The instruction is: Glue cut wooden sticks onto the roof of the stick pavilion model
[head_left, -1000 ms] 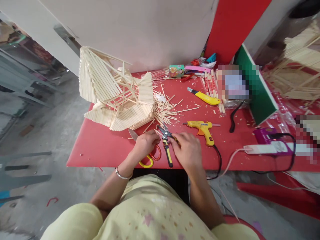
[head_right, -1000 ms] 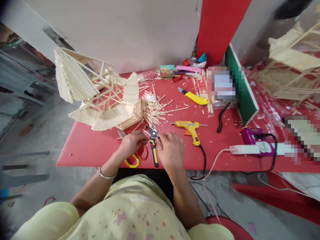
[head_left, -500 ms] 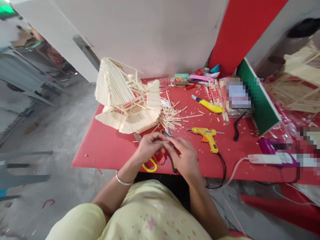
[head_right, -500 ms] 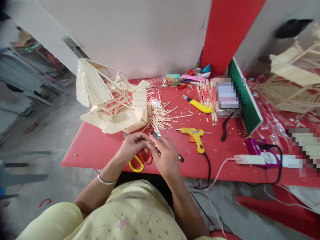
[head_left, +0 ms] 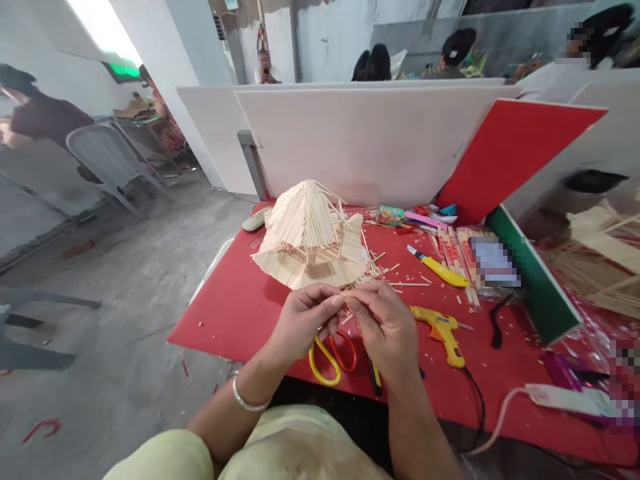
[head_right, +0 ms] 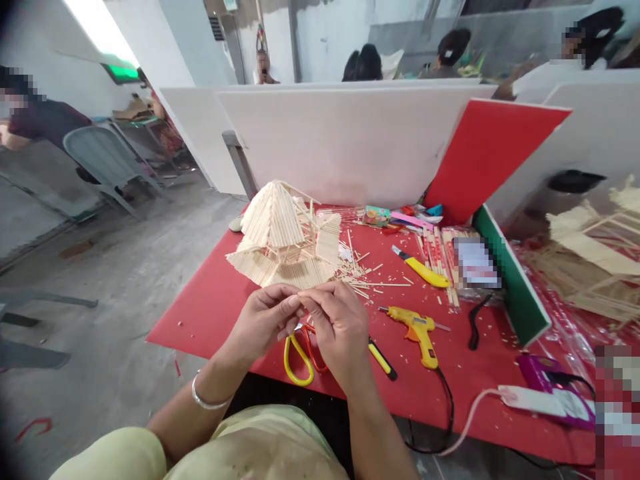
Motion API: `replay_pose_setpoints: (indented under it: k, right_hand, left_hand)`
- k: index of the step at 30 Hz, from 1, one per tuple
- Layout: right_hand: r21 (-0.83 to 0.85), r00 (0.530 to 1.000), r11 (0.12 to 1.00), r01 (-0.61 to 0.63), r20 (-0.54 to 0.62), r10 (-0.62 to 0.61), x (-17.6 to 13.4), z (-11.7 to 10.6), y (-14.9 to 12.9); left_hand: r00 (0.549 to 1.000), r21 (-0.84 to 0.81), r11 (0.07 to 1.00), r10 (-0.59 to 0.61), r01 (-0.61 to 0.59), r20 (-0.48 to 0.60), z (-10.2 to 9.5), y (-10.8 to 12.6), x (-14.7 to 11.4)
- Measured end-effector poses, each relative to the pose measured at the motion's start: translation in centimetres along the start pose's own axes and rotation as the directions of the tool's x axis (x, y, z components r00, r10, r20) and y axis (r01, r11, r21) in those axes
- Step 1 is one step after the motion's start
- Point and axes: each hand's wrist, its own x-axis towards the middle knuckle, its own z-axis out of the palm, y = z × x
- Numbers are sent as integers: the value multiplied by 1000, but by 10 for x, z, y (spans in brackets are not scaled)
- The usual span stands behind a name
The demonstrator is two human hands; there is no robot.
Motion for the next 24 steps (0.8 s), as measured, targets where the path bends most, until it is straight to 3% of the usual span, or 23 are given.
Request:
replay_pose_setpoints:
  k: [3,9,16,24]
  right_hand:
    - [-11,1000,1000,6,-5,-6,9,13,-11]
    - [5,999,999,-44,-14,44,24,34,-25]
    - [-16,997,997,-73,18,74,32,47,-29]
    - [62,983,981,-182,0,182,35,51,-27]
  left_hand:
    - [999,-95,994,-44,46,21,-9,13,1]
    - [1000,-223,975,-17,20,14,-28,27,4]
    - [1000,-238,971,-6,4,-9,-43,31,7]
    - [999,-205,978,21,-26,-26,-42,32,8]
